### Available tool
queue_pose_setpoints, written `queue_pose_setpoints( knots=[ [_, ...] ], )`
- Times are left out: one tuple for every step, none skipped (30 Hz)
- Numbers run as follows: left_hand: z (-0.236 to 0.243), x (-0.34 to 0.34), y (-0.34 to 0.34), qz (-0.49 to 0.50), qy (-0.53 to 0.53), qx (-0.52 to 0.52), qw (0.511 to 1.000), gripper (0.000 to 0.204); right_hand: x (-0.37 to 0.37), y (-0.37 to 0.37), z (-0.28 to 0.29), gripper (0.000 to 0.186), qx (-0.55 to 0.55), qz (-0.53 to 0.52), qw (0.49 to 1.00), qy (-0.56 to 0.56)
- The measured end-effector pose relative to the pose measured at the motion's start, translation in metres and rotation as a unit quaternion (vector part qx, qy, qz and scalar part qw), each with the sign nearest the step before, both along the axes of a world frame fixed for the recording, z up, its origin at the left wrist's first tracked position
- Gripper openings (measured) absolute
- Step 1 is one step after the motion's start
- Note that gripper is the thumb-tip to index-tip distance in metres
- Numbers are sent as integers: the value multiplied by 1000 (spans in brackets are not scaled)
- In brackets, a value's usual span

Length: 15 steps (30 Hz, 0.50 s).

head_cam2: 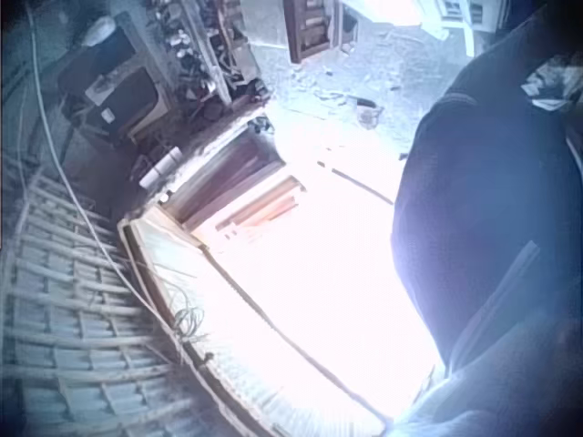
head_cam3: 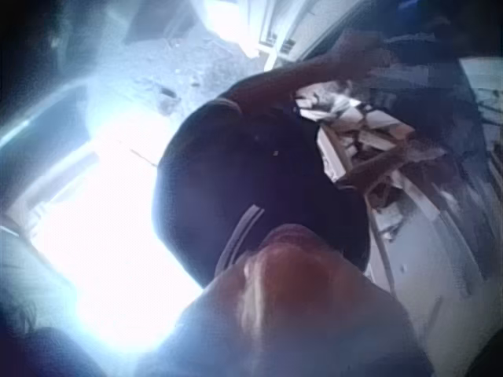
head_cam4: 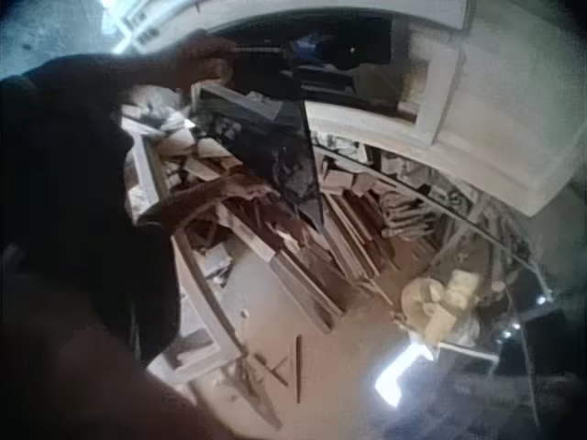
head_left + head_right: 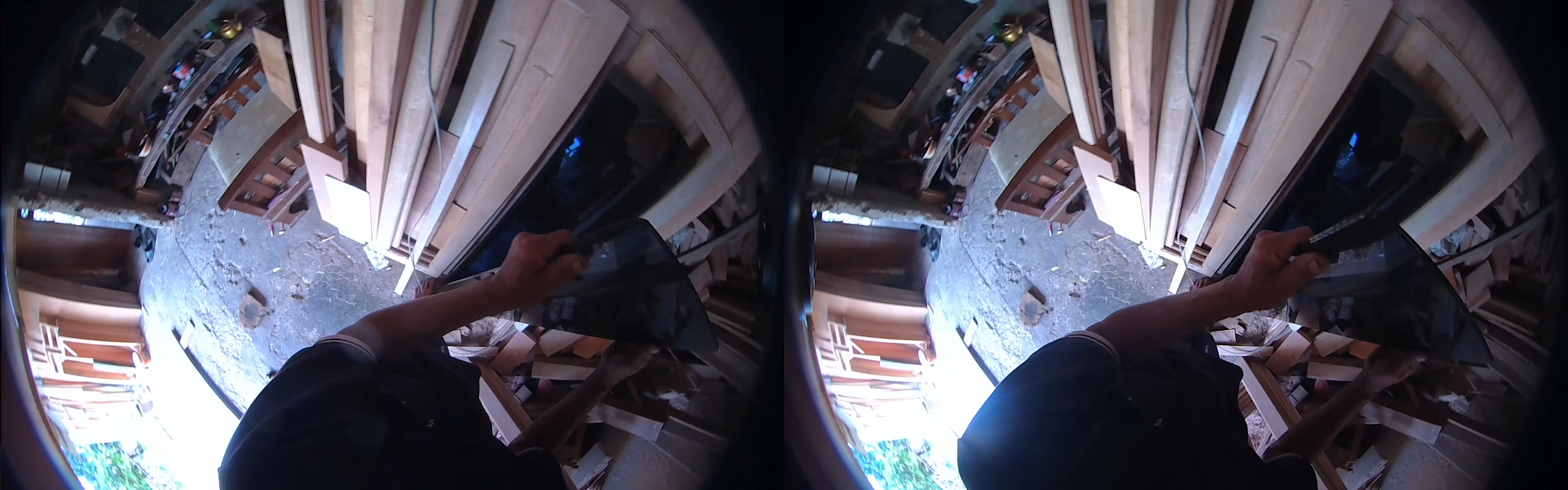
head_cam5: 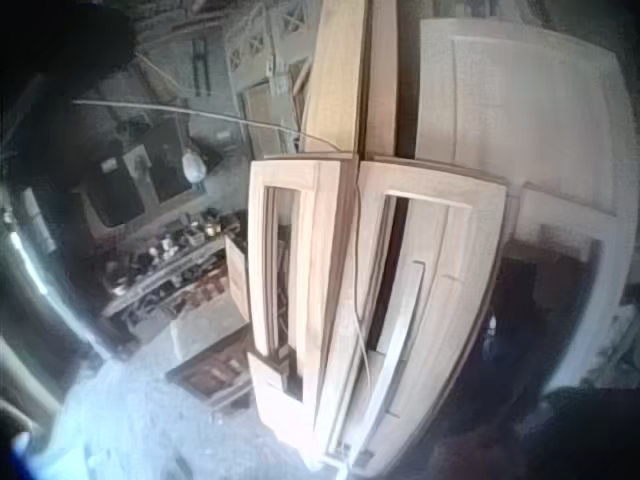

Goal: The person picks up a rectangular glass pane and repeatedly tests its fit into a recessed opening in a wooden door frame. They lift, align, and place the glass into the frame multiple times, adjusting its position to check alignment.

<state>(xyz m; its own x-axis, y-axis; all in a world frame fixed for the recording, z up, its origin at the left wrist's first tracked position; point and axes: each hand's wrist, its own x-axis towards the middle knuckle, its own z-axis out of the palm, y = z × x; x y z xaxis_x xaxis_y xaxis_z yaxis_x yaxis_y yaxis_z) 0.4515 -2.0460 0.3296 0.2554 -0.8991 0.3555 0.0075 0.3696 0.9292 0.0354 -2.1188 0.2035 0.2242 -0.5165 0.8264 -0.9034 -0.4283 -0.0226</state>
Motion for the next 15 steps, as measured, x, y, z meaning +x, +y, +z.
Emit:
queue_pose_setpoints(
  knots=[
    [1,1,6,-8,-2,8,1000,27,4,2,4,78,-13,-20,999,40],
    [-1,-3,10,10,4,-10,1000,27,17,9,13,78,-16,-24,999,42],
    [-3,-10,11,24,11,-29,999,27,19,12,14,79,-15,-34,998,42],
    [-6,-14,14,38,17,-49,998,27,20,16,15,79,-12,-46,998,43],
    [-4,-18,18,41,8,-51,998,27,11,20,13,80,-2,-63,997,42],
    [-1,-23,21,41,1,-55,998,27,5,23,13,80,-11,-72,996,52],
    [2,-26,24,39,-6,-59,997,27,0,26,12,80,-18,-79,995,62],
    [2,-28,26,45,-21,-67,997,31,-5,29,12,80,-26,-87,993,71],
    [0,-31,29,47,-30,-75,996,35,2,34,20,79,-48,-64,994,75],
    [-1,-33,32,48,-40,-84,995,40,1,35,19,78,-53,-56,995,69],
    [-3,-36,35,39,-31,-79,996,40,-1,36,20,77,-60,-49,995,68],
    [-3,-33,38,31,-29,-72,996,41,0,36,19,76,-54,-61,995,62],
    [-3,-29,41,23,-31,-64,997,41,1,36,19,76,-47,-74,995,55],
    [-2,-26,45,27,-25,-75,996,42,16,40,22,75,-42,-89,994,54],
    [-1,-24,48,30,-20,-86,996,42,21,44,24,76,-37,-106,992,62]
  ],
)
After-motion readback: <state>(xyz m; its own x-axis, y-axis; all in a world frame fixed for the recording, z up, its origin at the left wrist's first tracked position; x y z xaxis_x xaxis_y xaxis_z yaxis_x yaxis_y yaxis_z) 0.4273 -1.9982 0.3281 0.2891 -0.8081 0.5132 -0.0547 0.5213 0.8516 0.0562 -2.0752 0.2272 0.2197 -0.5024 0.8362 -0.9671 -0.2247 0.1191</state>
